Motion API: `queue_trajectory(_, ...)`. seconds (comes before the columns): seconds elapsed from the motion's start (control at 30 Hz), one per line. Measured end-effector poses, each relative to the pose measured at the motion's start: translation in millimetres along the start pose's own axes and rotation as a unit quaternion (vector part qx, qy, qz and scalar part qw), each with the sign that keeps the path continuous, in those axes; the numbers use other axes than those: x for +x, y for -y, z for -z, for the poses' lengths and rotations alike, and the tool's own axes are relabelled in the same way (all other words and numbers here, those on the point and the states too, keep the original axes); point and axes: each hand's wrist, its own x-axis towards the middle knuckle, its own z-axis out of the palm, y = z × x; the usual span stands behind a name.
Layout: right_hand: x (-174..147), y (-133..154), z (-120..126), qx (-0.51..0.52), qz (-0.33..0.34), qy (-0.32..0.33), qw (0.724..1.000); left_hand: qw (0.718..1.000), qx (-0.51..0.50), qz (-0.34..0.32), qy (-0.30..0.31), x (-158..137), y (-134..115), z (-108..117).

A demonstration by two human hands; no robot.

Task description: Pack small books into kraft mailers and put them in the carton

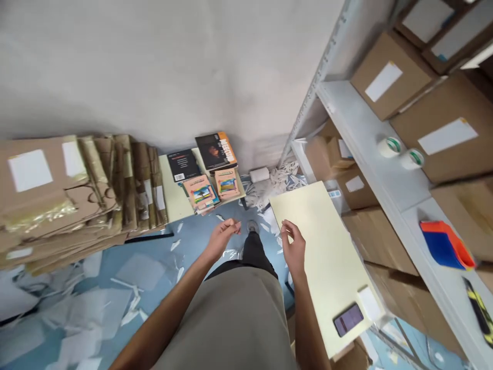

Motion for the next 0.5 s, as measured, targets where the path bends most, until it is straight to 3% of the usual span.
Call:
queue_trajectory(0.27, 107.0, 30.7, -120.4, 0.034, 0.051, 0.167, 0.984, 0.985, 0.017, -0.017, -0.170, 32.9, -35.1, 75.9)
queue_trajectory(0.4, 145.2, 53.1, -178.9, 0.052, 0.081, 0.266, 0.959, 0.966, 0.032, -0.028, -0.256, 50.5, -54.7, 109.9)
queue_trajectory(0.5, 167.9, 63.3, -215.6, 0.055, 0.089, 0.337, 0.936, 0.952, 0.012, -0.026, -0.306, 64.7, -55.4, 130.4)
